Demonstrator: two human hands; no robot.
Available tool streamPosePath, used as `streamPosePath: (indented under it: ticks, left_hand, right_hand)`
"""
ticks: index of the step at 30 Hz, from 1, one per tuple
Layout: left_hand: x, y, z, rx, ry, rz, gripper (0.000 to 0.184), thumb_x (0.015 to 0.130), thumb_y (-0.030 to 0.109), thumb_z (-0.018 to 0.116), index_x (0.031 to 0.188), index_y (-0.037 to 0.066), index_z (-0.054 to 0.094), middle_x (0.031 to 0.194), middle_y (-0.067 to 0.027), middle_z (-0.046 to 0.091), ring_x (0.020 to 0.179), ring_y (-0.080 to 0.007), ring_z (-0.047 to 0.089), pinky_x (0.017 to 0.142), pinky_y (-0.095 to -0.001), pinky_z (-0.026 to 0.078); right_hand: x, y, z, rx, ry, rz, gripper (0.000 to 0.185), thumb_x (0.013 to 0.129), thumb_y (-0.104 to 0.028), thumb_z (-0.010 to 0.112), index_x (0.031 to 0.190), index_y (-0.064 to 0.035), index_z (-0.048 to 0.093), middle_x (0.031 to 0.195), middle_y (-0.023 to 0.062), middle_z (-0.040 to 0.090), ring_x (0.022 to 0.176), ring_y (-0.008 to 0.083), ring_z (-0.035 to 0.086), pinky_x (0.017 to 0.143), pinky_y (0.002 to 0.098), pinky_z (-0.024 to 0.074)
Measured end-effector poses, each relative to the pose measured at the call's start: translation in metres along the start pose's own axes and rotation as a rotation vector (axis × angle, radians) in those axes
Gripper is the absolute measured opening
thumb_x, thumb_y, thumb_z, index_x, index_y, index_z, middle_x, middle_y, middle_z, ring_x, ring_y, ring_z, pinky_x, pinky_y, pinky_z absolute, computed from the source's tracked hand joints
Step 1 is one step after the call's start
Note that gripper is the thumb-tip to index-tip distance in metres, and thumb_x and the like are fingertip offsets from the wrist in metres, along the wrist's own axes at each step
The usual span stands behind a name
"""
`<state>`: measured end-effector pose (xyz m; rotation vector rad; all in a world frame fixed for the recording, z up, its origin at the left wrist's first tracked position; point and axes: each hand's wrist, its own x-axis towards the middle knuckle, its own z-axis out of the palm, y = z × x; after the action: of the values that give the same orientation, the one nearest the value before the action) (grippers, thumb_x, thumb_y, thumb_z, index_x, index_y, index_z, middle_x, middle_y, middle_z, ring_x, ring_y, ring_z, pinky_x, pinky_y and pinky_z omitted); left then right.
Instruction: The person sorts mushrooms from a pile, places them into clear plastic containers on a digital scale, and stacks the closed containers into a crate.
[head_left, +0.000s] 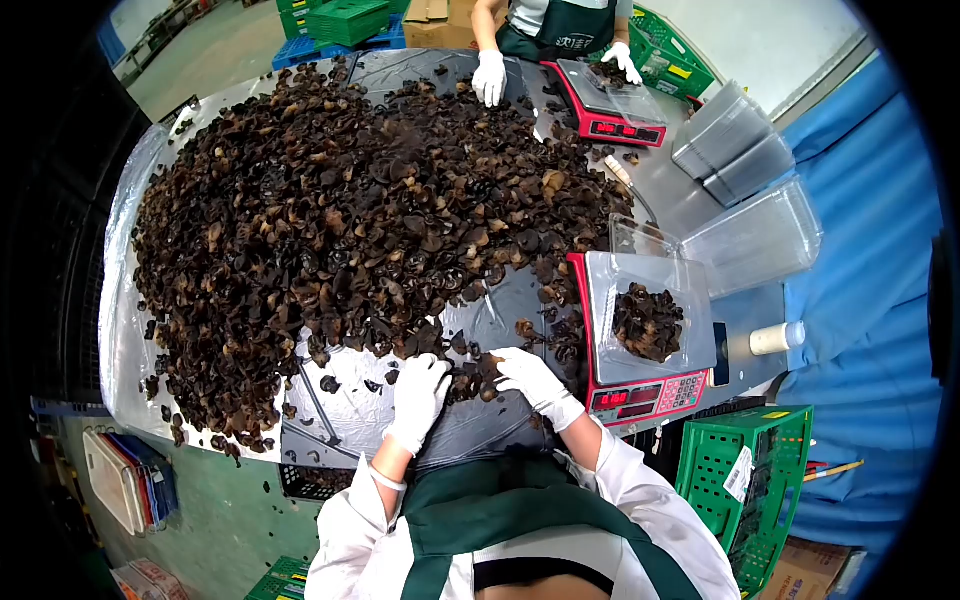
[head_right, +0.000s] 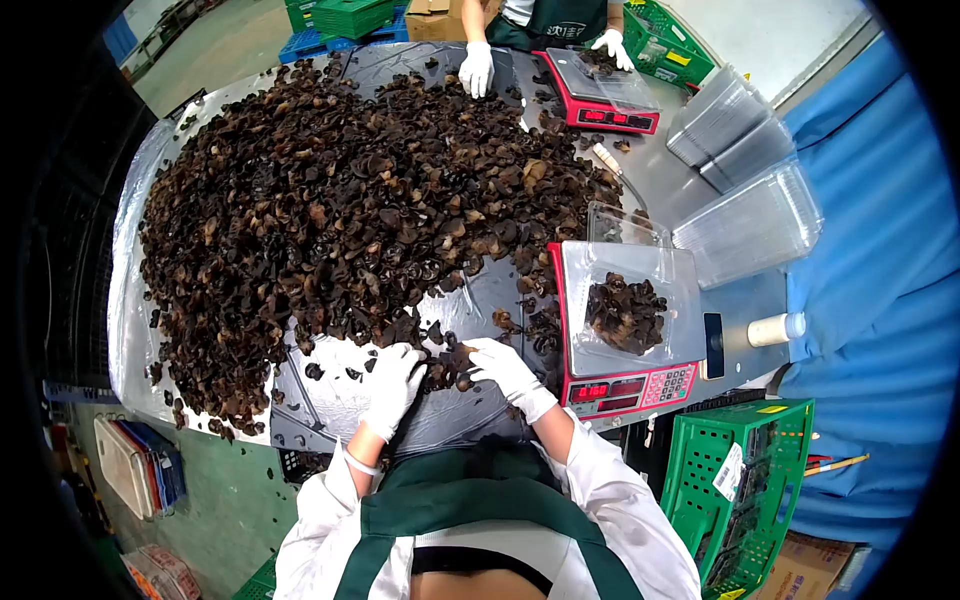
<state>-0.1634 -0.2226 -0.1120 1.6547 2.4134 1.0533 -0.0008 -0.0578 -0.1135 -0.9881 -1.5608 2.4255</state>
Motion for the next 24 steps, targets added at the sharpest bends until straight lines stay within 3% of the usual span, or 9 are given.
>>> streamPosePath:
  ticks: [5, 11, 12, 13, 16, 19, 21, 23, 24]
  left_hand:
    - [-0.019, -0.017, -0.001, -0.096, 0.033, -0.094, 0.009, 0.08, 0.01, 0.065, 0.085, 0.006, 0.059, 0.084, -0.0115, 0.057, 0.08, -0.0312, 0.057, 0.069, -0.0386, 0.048]
    - [-0.03, -0.019, -0.025, -0.371, 0.074, -0.294, 0.005, 0.084, 0.006, 0.061, 0.084, 0.003, 0.058, 0.09, -0.0138, 0.059, 0.082, -0.0282, 0.058, 0.073, -0.0335, 0.047]
    - [-0.03, -0.019, -0.029, -0.409, 0.096, -0.294, 0.004, 0.087, 0.007, 0.06, 0.087, 0.004, 0.057, 0.094, -0.0108, 0.06, 0.081, -0.0205, 0.057, 0.074, -0.0308, 0.047]
    - [-0.031, -0.017, -0.033, -0.408, 0.097, -0.295, 0.004, 0.087, 0.007, 0.06, 0.087, 0.004, 0.057, 0.094, -0.0108, 0.06, 0.081, -0.0205, 0.057, 0.074, -0.0308, 0.047]
    - [-0.035, -0.017, -0.042, -1.006, 0.073, -0.695, 0.008, 0.094, 0.015, 0.057, 0.095, 0.008, 0.055, 0.096, -0.0009, 0.058, 0.083, -0.008, 0.052, 0.071, -0.0243, 0.047]
    - [-0.036, -0.017, -0.049, -1.188, 0.089, -0.928, 0.008, 0.094, 0.018, 0.057, 0.096, 0.011, 0.056, 0.093, 0.0016, 0.054, 0.081, -0.0074, 0.051, 0.072, -0.0237, 0.047]
    - [-0.039, -0.019, -0.045, -1.229, 0.108, -0.946, 0.009, 0.094, 0.021, 0.057, 0.099, 0.014, 0.055, 0.091, 0.0035, 0.052, 0.079, -0.007, 0.05, 0.073, -0.0249, 0.048]
    - [-0.046, -0.026, -0.039, -1.415, 0.118, -0.927, 0.01, 0.094, 0.02, 0.056, 0.102, 0.014, 0.054, 0.091, 0.0033, 0.051, 0.078, -0.0079, 0.051, 0.074, -0.027, 0.049]
    - [-0.049, -0.029, -0.038, -1.415, 0.117, -0.928, 0.01, 0.094, 0.02, 0.056, 0.102, 0.014, 0.054, 0.091, 0.0033, 0.051, 0.078, -0.0079, 0.051, 0.074, -0.027, 0.049]
  right_hand:
    - [0.004, 0.029, -0.019, 0.529, -0.241, -0.055, 0.034, 0.096, -0.018, 0.052, 0.127, -0.0043, 0.052, 0.115, 0.0079, 0.061, 0.094, 0.019, 0.062, 0.08, 0.0329, 0.0529]
    - [0.004, 0.024, -0.016, 0.628, -0.147, -0.052, 0.029, 0.098, -0.023, 0.048, 0.121, -0.0078, 0.056, 0.111, 0.0066, 0.063, 0.095, 0.0214, 0.06, 0.082, 0.0375, 0.0501]
    - [0.004, 0.022, -0.015, 0.477, -0.14, -0.111, 0.028, 0.098, -0.024, 0.047, 0.12, -0.008, 0.056, 0.11, 0.0065, 0.063, 0.095, 0.0212, 0.06, 0.081, 0.0376, 0.0502]
    - [0.004, 0.02, -0.014, 0.325, -0.124, -0.169, 0.027, 0.098, -0.024, 0.047, 0.118, -0.0083, 0.056, 0.109, 0.0064, 0.063, 0.094, 0.021, 0.06, 0.08, 0.0378, 0.0503]
    - [0.006, 0.02, -0.003, 0.397, -0.038, -0.094, 0.028, 0.099, -0.028, 0.046, 0.116, -0.0083, 0.056, 0.106, 0.0072, 0.063, 0.094, 0.0227, 0.06, 0.077, 0.0401, 0.0501]
    - [0.001, 0.013, 0.012, 0.178, -0.041, -0.213, 0.029, 0.099, -0.03, 0.046, 0.114, -0.0089, 0.057, 0.104, 0.0083, 0.062, 0.095, 0.0236, 0.059, 0.075, 0.0417, 0.0501]
    - [-0.004, 0.002, 0.017, 0.007, -0.027, -0.286, 0.029, 0.099, -0.033, 0.046, 0.111, -0.0094, 0.058, 0.103, 0.0093, 0.062, 0.096, 0.0241, 0.058, 0.074, 0.0427, 0.05]
    - [-0.005, -0.008, 0.012, 0.711, -0.173, -0.014, 0.015, 0.093, -0.018, 0.06, 0.1, -0.0052, 0.059, 0.096, 0.0066, 0.063, 0.094, 0.0163, 0.06, 0.074, 0.0293, 0.0512]
    - [-0.005, -0.013, 0.011, 0.478, -0.069, 0.028, 0.012, 0.089, -0.016, 0.064, 0.097, -0.0065, 0.063, 0.09, 0.0052, 0.065, 0.084, 0.0137, 0.06, 0.071, 0.026, 0.0494]
